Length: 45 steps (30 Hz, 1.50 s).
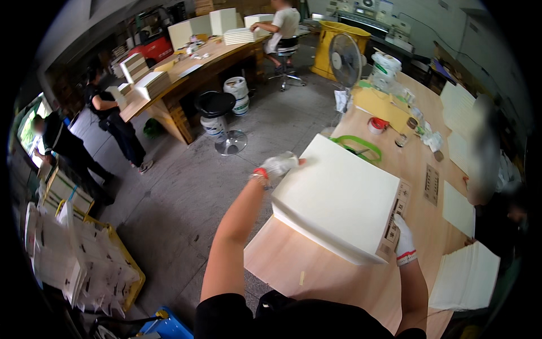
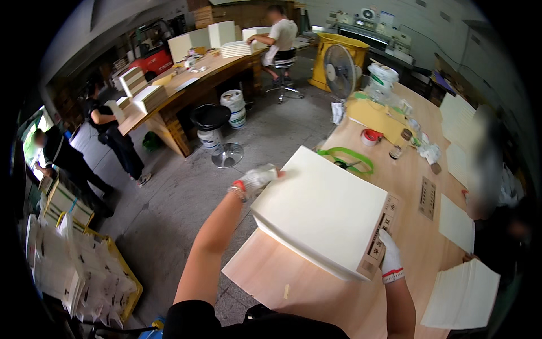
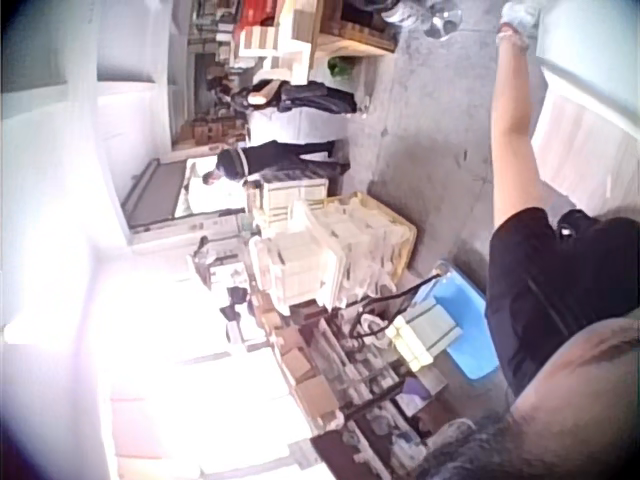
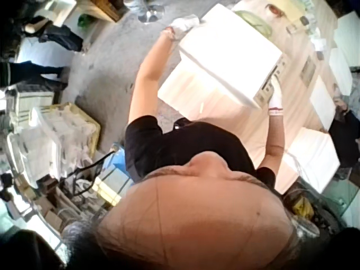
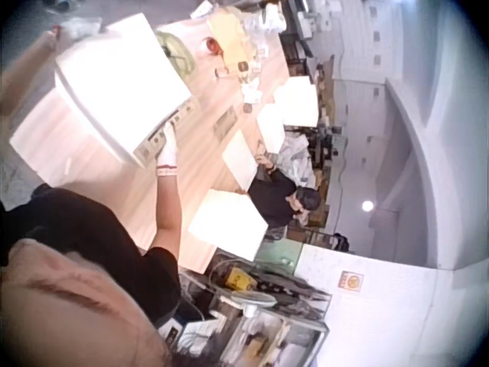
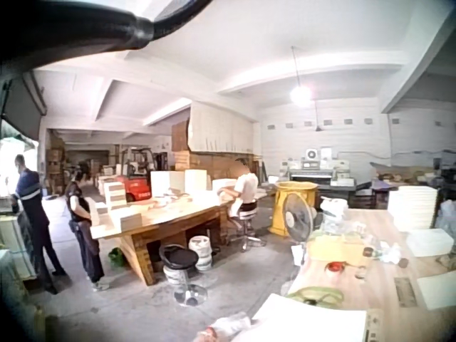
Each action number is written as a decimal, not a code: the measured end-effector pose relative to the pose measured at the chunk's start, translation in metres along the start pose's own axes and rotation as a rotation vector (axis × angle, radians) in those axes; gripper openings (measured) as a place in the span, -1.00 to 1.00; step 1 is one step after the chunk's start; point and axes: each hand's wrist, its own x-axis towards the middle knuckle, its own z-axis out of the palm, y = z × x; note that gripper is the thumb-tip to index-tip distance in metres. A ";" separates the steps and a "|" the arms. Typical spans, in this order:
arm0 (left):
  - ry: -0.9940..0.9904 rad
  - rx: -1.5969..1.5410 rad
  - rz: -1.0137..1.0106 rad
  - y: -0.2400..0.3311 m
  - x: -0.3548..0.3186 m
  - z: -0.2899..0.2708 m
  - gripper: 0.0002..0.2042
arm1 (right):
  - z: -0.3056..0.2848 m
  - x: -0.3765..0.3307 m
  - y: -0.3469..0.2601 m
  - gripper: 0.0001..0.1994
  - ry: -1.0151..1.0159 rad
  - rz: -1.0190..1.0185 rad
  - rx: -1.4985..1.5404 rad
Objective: The person stacks white paper sheets into a neat pile on a wooden table. They repeatedly pick up sheets, align them, and place them onto the growing stack while wearing white gloves.
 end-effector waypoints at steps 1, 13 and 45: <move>0.122 -0.094 0.058 -0.001 -0.011 -0.001 -0.53 | 0.001 -0.003 0.000 -0.66 0.015 -0.014 0.018; -0.110 -0.803 -0.158 -0.036 -0.079 0.010 -0.59 | 0.006 -0.007 0.000 -0.60 0.001 0.034 0.072; -0.096 -0.768 -0.031 -0.090 -0.052 -0.001 -0.54 | 0.011 -0.021 -0.014 -0.33 0.020 0.010 -0.325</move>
